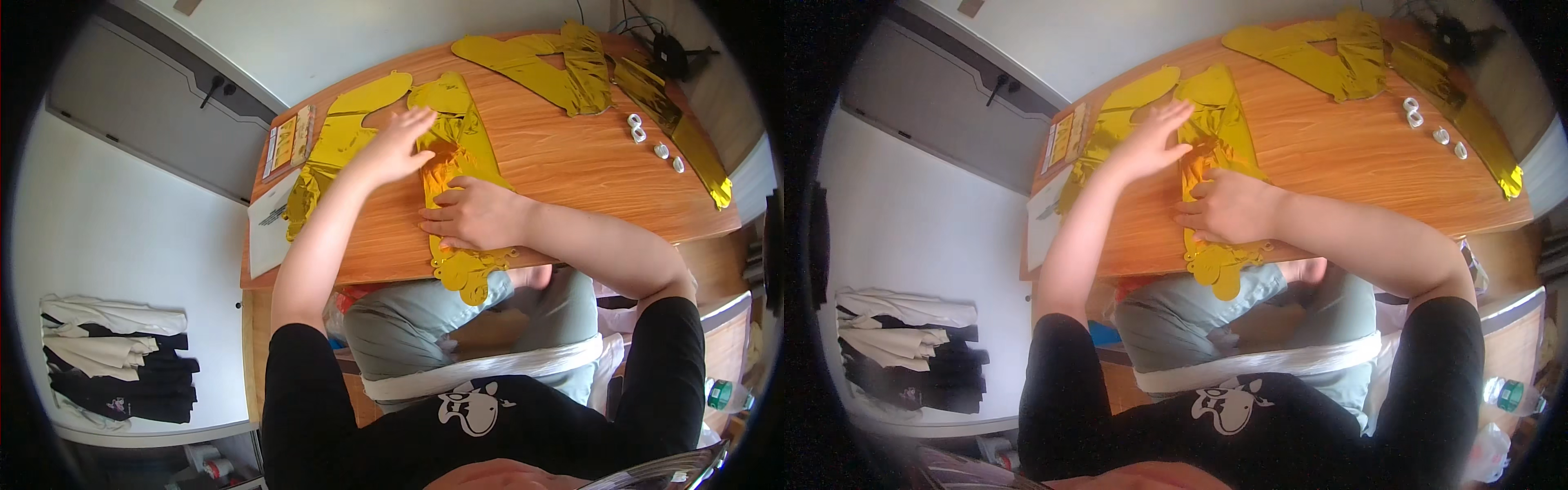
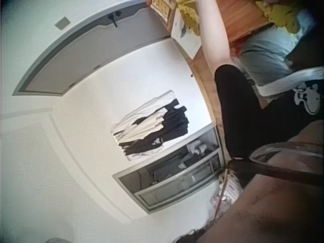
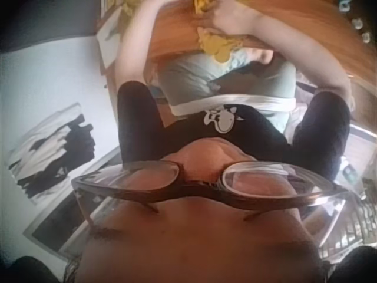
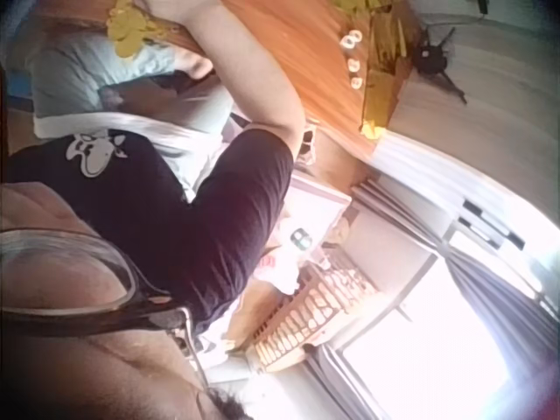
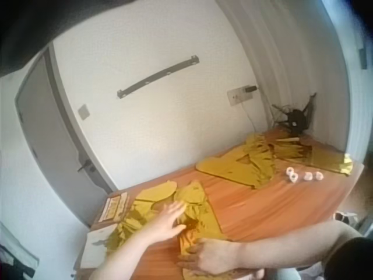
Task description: The person lays out deflated foil balloons on a desk and folds one of the foil balloons into a compact square by hand.
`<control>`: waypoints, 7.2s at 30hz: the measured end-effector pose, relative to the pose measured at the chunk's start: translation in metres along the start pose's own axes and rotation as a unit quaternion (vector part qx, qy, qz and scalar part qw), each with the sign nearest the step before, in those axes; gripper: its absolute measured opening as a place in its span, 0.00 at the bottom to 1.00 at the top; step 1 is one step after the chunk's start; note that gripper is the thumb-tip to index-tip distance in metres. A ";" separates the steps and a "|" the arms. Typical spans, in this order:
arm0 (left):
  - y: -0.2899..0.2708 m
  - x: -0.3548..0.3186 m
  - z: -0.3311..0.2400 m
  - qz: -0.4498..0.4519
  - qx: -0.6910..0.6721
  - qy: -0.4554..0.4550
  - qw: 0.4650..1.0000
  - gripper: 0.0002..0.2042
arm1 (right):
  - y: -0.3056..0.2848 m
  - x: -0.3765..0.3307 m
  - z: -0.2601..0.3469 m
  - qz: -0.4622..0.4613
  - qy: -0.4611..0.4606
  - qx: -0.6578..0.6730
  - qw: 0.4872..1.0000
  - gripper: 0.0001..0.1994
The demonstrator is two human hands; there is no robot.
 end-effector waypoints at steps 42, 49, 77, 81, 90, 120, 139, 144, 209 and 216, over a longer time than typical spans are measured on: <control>0.051 -0.027 -0.031 -0.007 -0.031 0.027 0.999 0.53 | -0.048 -0.027 -0.056 -0.032 0.430 0.167 0.887 0.18; 0.058 -0.027 -0.030 -0.002 -0.007 0.024 1.000 0.58 | -0.077 -0.050 -0.016 0.026 0.338 0.326 0.882 0.22; 0.066 -0.026 -0.027 -0.039 0.002 0.043 0.998 0.48 | -0.056 0.003 0.026 -0.041 0.332 0.080 0.939 0.18; 0.056 -0.029 -0.032 -0.009 -0.015 0.028 0.999 0.44 | -0.049 -0.008 0.033 -0.139 0.350 0.105 0.920 0.16; 0.065 -0.025 -0.029 -0.010 -0.005 0.016 1.000 0.36 | -0.040 -0.014 0.041 -0.054 0.306 0.077 0.947 0.16; 0.056 -0.027 -0.031 0.002 0.000 0.027 1.000 0.57 | -0.056 -0.022 0.021 0.070 0.444 0.028 0.893 0.36; 0.054 -0.025 -0.032 0.001 -0.018 0.025 1.000 0.57 | -0.060 -0.016 0.016 0.174 0.416 0.055 0.891 0.59; 0.056 -0.027 -0.031 0.003 -0.007 0.031 0.999 0.59 | -0.068 -0.050 -0.007 0.008 0.394 0.154 0.906 0.29; 0.045 -0.161 -0.119 -0.054 -0.093 0.137 0.985 0.23 | -0.045 -0.093 0.094 -0.141 0.240 0.040 0.960 0.13; 0.048 -0.163 -0.119 -0.066 -0.086 0.142 0.984 0.23 | -0.049 -0.095 0.096 -0.128 0.189 0.009 0.974 0.16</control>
Point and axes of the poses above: each hand's wrist, its own x-axis towards the middle knuckle, its own y-axis out of the palm, z = x × y, the point moved 3 cm from there along x, towards the middle knuckle, and after that the axes turned 6 degrees about -y, right-handed, at the moved point
